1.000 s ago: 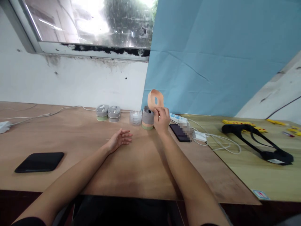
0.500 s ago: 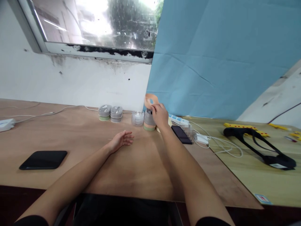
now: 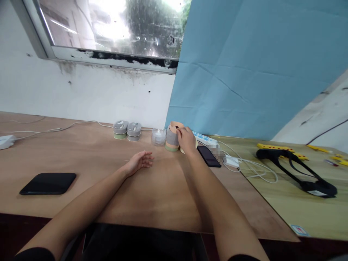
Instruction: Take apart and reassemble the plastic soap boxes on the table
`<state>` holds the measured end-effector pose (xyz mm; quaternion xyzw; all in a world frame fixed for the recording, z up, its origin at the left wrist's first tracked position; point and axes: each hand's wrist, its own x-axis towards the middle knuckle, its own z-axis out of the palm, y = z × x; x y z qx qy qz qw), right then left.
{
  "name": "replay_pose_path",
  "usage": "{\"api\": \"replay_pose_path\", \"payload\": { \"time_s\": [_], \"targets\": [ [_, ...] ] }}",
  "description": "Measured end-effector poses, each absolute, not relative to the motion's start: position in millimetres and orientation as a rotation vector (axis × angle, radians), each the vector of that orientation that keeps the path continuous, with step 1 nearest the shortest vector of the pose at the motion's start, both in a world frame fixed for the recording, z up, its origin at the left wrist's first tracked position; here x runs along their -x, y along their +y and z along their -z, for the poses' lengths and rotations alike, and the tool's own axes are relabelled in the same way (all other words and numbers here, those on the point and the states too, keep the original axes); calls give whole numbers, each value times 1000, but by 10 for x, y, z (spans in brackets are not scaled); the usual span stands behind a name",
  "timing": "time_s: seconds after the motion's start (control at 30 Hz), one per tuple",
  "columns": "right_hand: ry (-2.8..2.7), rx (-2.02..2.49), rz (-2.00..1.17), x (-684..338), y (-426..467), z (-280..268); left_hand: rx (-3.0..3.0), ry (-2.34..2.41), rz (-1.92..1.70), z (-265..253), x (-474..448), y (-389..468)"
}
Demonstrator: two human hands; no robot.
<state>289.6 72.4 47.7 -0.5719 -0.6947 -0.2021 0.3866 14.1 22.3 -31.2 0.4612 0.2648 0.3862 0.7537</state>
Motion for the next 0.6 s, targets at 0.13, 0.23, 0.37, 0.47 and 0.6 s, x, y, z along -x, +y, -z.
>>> {"api": "replay_pose_path", "payload": {
  "time_s": [0.13,0.23,0.37,0.47,0.6],
  "targets": [
    [-1750,1457,514,-2891,691,-447,-1015,567,-835,317,-144,229],
    [-1734,1454,506,-2888,650,-454,-1019,571,-842,313,-145,229],
    [-1612,1427,536,-2834,553,-439,-1014,579,-844,300,-143,225],
    [-1595,1298,555,-2667,420,-297,-1012,583,-859,294,-148,221],
    [-1995,1042,435,-2228,244,30,-1013,638,-973,303,-159,255]
  ]
}}
